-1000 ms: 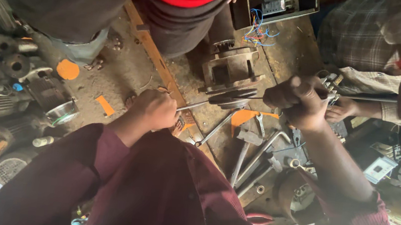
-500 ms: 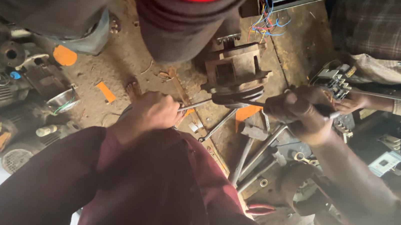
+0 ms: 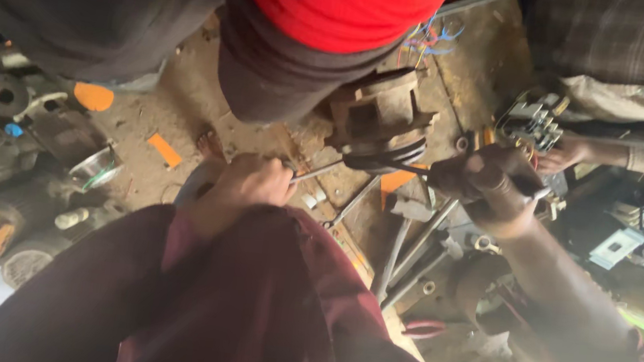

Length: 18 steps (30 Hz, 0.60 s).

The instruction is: The person works at a cluttered workbench on an electric motor or pump assembly, holding the housing steady while using a screwdriver on its parts. They reposition the assembly, use a hammer to tap components, and continue prying and adjusting the unit with hand tools.

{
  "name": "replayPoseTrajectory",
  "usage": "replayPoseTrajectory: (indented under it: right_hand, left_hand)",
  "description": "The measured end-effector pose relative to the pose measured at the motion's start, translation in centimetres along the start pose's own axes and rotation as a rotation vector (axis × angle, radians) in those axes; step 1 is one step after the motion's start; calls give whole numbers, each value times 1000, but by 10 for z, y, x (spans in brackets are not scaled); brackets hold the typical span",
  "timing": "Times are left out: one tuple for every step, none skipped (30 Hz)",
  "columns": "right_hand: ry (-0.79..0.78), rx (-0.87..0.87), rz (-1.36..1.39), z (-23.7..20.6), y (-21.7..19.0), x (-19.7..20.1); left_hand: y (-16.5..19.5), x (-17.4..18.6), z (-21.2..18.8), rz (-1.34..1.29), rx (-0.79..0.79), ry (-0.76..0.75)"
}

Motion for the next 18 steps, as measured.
replayPoseTrajectory:
  right_hand:
    - [-8,4,-12,1,-1,0]
    - [-12,4,-18,2,0,-2]
    - [-35,6,-27,3,-1,-3]
    - [-39,9,-38,3,0,-4]
    - [-42,11,-50,3,0,-5]
    - [-49,14,-64,4,0,-6]
    - [-32,6,-47,3,1,-5]
    - [-15,-2,-32,4,3,-4]
    - [-6,-4,-22,3,4,-5]
    - [0,-6,-37,3,4,-5]
    - [-2,-8,-38,2,5,-6]
    - [4,-4,-50,3,5,-7]
    - [-4,-1,-86,3,5,-9]
    - [-5,2,-96,2,6,-12]
    - [-3,-2,-112,3,6,-14]
    - [-6,-2,-140,3,6,-18]
    - [-11,1,-164,4,6,-20]
    - [-14,2,-187,4,6,-24]
  left_hand:
    - [-2,-5,0,21,-17,15]
    - [-6,-10,2,52,-39,41]
    - [-12,-18,4,32,-26,32]
    - [-18,-28,5,11,-11,16]
    - [-22,-38,6,-12,3,-1]
    - [-15,-36,5,120,-157,161]
    - [-6,-35,-1,250,-312,326]
    - [3,-36,-11,378,-467,496]
    - [-5,-42,-7,321,-392,430]
    - [-11,-49,-5,258,-313,359]
    - [-18,-55,-2,196,-231,288]
    - [-23,-62,2,133,-166,188]
    - [-28,-69,6,77,-105,96]
    - [-30,-71,7,45,-73,54]
    - [-30,-71,10,30,-67,48]
    - [-31,-70,12,19,-62,44]
    - [-31,-69,14,1,-52,37]
    - [-33,-68,15,0,-52,38]
Point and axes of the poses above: each hand's wrist, its own z-axis towards the middle knuckle, its own x-axis out of the back of the hand, y = z × x, the point moved 7 cm from there along z, towards the middle knuckle, and after that the axes turned 5 degrees about -y, right-handed, at the moved point
